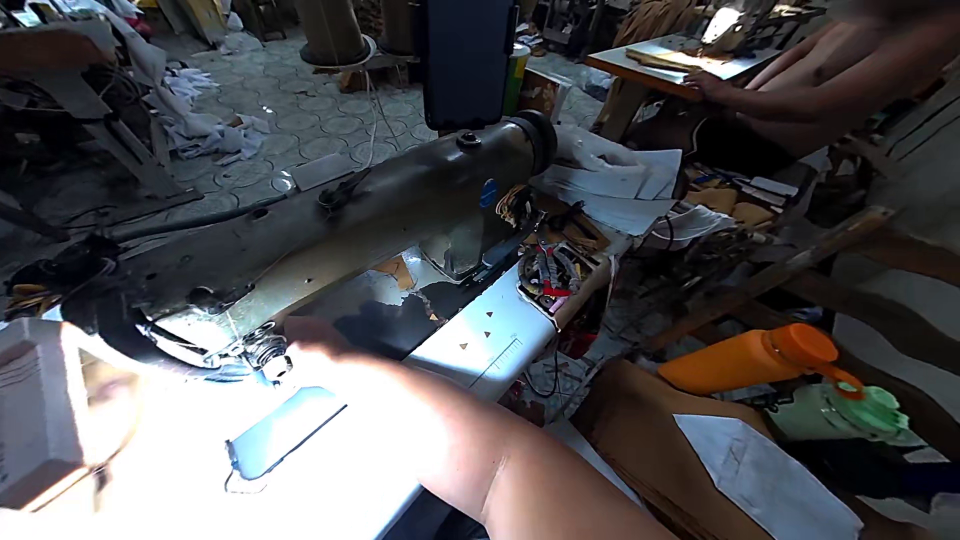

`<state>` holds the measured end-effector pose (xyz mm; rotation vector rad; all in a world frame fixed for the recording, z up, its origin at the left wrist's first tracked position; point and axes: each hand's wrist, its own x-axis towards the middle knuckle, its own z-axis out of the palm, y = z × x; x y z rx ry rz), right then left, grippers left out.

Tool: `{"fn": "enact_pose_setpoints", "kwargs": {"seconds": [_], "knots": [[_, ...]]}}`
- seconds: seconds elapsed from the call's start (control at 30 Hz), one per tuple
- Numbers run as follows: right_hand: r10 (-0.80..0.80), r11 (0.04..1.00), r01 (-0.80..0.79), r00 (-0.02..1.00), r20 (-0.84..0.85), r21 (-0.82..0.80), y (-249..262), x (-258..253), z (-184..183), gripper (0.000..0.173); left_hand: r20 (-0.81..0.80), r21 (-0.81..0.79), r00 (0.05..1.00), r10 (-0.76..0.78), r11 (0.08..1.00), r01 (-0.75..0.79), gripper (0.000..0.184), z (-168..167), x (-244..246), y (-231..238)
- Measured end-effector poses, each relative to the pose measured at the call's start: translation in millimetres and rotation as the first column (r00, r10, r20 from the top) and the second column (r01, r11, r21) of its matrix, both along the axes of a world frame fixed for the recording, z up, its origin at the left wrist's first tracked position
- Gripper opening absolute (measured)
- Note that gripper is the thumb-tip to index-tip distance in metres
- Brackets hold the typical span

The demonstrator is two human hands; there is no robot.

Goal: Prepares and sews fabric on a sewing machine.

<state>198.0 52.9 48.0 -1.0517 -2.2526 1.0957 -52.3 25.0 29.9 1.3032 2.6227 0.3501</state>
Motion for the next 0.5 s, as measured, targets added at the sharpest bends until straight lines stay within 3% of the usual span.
{"fn": "enact_pose_setpoints", "kwargs": {"seconds": [0.03, 0.07, 0.1, 0.13, 0.2, 0.23, 0.27, 0.3, 0.37, 0.43, 0.5], "knots": [[-0.001, 1.000, 0.001, 1.000, 0.001, -0.006, -0.8, 1.1, 1.9, 0.040, 0.057, 0.045, 0.997, -0.054, 0.998, 0.051, 0.048, 12.3, 44.1, 8.9], [0.005, 1.000, -0.005, 1.000, 0.019, -0.013, -1.3, 1.5, 4.2, 0.039, 0.044, -0.009, 0.984, -0.170, 0.985, 0.171, 0.048, 23.8, 68.2, 12.2], [0.012, 1.000, -0.012, 1.000, 0.025, -0.006, -1.1, 1.1, 4.3, 0.037, 0.019, -0.165, 0.951, -0.310, 0.937, 0.309, 0.050, 32.0, 74.3, 15.5], [0.017, 1.000, -0.017, 1.000, 0.021, 0.009, 0.1, 0.5, 2.1, 0.036, -0.050, -0.268, 0.896, -0.440, 0.871, 0.413, 0.050, 28.0, 67.2, 19.0], [0.032, 0.999, -0.032, 0.999, 0.002, 0.039, 1.6, 0.8, -1.7, 0.035, -0.250, -0.302, 0.756, -0.605, 0.790, 0.533, 0.048, -5.6, 27.4, 25.2], [0.040, 0.998, -0.040, 0.999, -0.012, 0.056, 2.4, 0.7, -3.9, 0.035, -0.277, -0.396, 0.774, -0.569, 0.802, 0.447, 0.049, -8.6, 18.4, 25.2], [0.045, 0.997, -0.044, 0.999, -0.021, 0.064, 2.7, 0.8, -4.6, 0.036, -0.268, -0.391, 0.834, -0.482, 0.846, 0.363, 0.055, -10.0, 8.2, 20.0], [0.057, 0.997, -0.056, 0.998, -0.019, 0.050, 3.3, 1.1, -4.0, 0.037, -0.262, -0.234, 0.870, -0.417, 0.902, 0.362, 0.061, -19.1, -14.8, 8.1], [0.065, 0.997, -0.063, 0.997, -0.038, 0.047, 6.5, -0.7, -8.6, 0.038, -0.105, -0.229, 0.927, -0.359, 0.916, 0.329, 0.067, 1.9, -30.7, -28.2], [0.061, 0.997, -0.059, 0.997, -0.045, 0.044, 7.6, -2.5, -10.6, 0.039, 0.000, -0.173, 0.931, -0.364, 0.918, 0.358, 0.064, 3.3, -36.6, -70.4], [0.035, 0.999, -0.035, 0.999, -0.015, 0.036, 4.7, -3.5, -7.3, 0.040, -0.063, -0.073, 0.897, -0.438, 0.898, 0.434, 0.059, -8.9, -32.5, -105.7]]}}
